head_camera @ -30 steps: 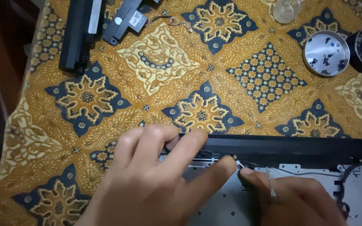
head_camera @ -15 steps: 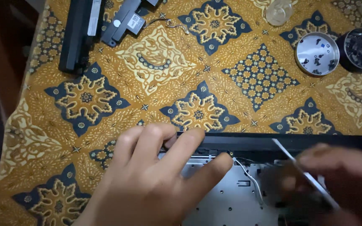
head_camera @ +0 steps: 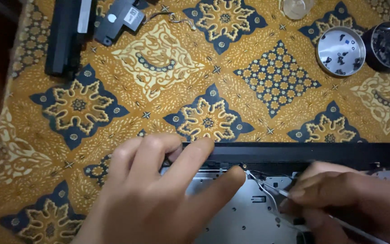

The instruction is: Routing internal wires and connecting ribbon cables during laptop repair

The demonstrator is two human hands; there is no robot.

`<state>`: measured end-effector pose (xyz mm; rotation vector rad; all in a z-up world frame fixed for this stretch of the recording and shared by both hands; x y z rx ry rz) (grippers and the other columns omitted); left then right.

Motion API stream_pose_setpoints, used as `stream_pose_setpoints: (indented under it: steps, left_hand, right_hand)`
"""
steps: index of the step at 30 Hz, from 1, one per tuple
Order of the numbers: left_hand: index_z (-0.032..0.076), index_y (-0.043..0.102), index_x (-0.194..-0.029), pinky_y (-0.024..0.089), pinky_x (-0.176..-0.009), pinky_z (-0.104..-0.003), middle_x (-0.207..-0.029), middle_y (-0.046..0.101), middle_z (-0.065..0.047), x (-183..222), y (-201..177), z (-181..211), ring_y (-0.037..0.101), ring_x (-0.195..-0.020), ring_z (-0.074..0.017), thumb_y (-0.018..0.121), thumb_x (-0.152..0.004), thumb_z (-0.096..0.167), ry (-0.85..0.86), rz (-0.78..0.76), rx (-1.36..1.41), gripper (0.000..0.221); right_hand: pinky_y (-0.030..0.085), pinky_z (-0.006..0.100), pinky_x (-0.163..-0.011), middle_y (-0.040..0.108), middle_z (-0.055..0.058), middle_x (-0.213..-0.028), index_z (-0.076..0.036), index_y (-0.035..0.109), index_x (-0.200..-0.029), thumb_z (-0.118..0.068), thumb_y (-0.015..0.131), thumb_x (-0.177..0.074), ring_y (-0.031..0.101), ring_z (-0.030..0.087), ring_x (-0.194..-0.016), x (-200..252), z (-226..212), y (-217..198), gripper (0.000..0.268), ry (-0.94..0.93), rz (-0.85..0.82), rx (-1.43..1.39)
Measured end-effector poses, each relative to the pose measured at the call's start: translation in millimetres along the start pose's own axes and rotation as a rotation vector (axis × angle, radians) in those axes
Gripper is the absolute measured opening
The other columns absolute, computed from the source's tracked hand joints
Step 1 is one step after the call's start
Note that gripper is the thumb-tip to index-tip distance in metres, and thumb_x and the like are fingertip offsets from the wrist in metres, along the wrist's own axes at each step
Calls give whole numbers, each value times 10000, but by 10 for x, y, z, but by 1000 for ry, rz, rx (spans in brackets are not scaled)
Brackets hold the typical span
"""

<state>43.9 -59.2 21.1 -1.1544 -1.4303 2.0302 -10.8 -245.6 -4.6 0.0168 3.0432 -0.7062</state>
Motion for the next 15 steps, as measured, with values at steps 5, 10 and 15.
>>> stream_pose_setpoints:
  steps: [5, 10, 15]
  left_hand:
    - [403, 606, -1218, 443, -756, -478, -1188, 661, 8, -27, 17, -5, 571, -923, -300, 587, -1006, 311, -1, -23, 34, 232]
    - [421, 576, -1312, 438, -740, -472, -1202, 655, 19, 6, 45, -11, 555, -907, -295, 532, -1032, 337, -12, -37, 21, 295]
    - [388, 598, -1246, 427, -739, -500, -1169, 649, -7, -19, 35, -16, 539, -919, -319, 546, -1004, 328, -43, -76, 83, 255]
  right_hand:
    - [645, 188, -547, 877, 32, -748, -119, 775, -924, -133, 680, -822, 808, 109, -570, -52, -11, -14, 141, 33, -30, -12]
    - [618, 169, -547, 870, -4, -756, -143, 768, -898, -145, 674, -824, 802, 79, -570, -65, -83, 26, 120, -12, -47, 58]
    - [606, 196, -565, 852, -17, -773, -160, 829, -942, -148, 704, -822, 788, 78, -573, -61, -62, 37, 174, 21, -147, 79]
Point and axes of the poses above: each hand's wrist, its own x-axis away from the middle knuckle, its own y-axis out of the palm, z = x × y, the point moved 9 cm from there along -x, towards the middle knuckle
